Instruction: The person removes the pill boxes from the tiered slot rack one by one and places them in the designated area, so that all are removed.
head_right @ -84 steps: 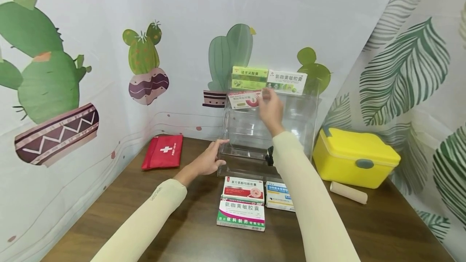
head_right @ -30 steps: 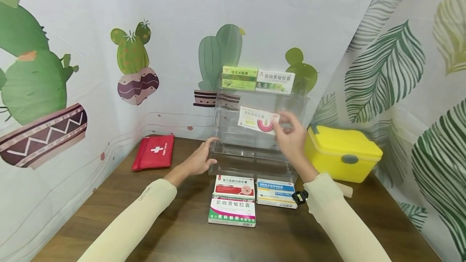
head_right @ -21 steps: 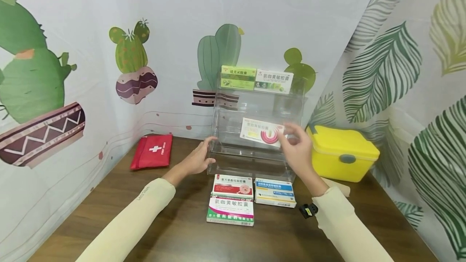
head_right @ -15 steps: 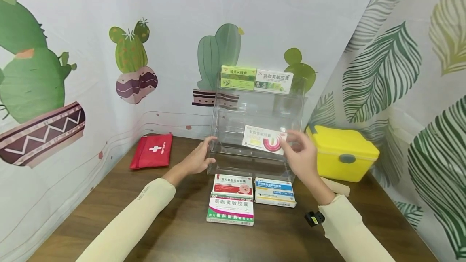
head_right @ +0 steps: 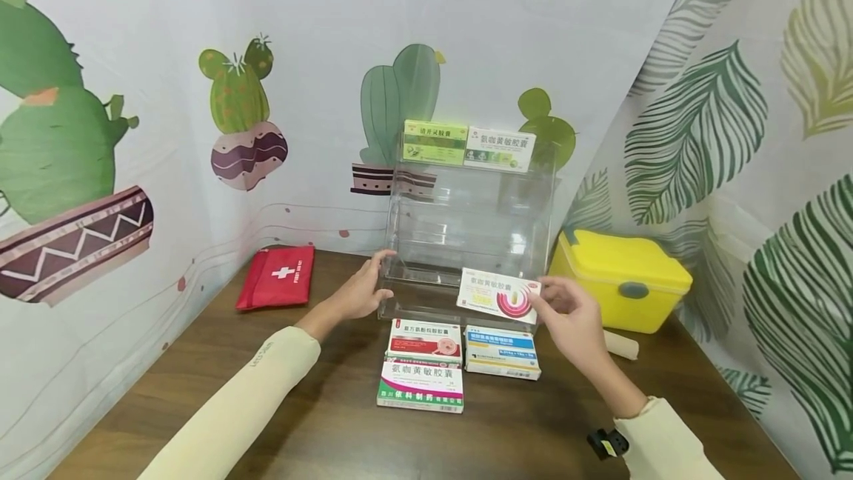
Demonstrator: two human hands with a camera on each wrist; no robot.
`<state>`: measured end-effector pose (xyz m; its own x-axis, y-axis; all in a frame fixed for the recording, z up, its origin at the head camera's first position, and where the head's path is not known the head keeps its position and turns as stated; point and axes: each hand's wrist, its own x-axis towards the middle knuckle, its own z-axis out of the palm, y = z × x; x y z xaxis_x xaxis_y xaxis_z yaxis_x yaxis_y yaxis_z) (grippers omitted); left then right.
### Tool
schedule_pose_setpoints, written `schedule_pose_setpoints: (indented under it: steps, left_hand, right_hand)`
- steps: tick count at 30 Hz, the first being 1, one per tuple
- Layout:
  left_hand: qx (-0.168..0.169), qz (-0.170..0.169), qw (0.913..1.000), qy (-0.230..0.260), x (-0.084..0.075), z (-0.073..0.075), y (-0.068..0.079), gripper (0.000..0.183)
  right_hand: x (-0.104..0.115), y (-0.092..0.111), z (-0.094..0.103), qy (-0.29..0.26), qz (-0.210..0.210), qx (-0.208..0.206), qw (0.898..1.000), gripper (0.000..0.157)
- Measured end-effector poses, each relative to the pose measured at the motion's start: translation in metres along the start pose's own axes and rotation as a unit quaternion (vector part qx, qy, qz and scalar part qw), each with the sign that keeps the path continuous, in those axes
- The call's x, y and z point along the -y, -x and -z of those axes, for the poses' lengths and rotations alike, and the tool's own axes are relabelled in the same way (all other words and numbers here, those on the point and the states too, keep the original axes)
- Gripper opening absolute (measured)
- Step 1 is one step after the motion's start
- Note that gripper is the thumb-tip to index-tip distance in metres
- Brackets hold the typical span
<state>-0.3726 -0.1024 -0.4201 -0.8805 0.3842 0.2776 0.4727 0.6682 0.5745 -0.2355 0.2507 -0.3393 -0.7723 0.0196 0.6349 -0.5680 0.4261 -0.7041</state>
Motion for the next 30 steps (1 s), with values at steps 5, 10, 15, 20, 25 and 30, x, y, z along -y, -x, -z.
schedule_pose_setpoints:
  steps: [5, 10, 15, 20, 25, 30]
  left_hand:
    - [0.003, -0.002, 1.0, 0.004, 0.002, -0.002, 0.0, 0.08]
    - [0.003, 0.008, 1.0, 0.003, 0.003, -0.003, -0.001, 0.081]
    - [0.006, 0.012, 0.9999, -0.002, 0.001, -0.003, -0.001, 0.081]
    - [0.007, 0.009, 0.9999, -0.006, 0.0, -0.002, -0.001, 0.08]
    - [0.004, 0.008, 0.9999, -0.006, 0.0, -0.002, -0.001, 0.081]
    - [0.007, 0.011, 0.9999, -0.004, 0.0, -0.001, 0.0, 0.081]
  right_hand:
    - [-0.03, 0.011, 0.01, 0.016, -0.031, 0.012, 0.999, 0.03]
    - [-0.045, 0.019, 0.018, 0.017, -0.047, 0.033, 0.998, 0.031]
    - [-0.051, 0.029, 0.024, 0.012, -0.065, 0.055, 0.996, 0.029]
    - [-0.056, 0.035, 0.028, 0.018, -0.076, 0.081, 0.994, 0.027]
    - [-0.061, 0.042, 0.031, 0.022, -0.087, 0.122, 0.989, 0.024]
    - [-0.066, 0.05, 0.033, 0.012, -0.097, 0.17, 0.981, 0.023]
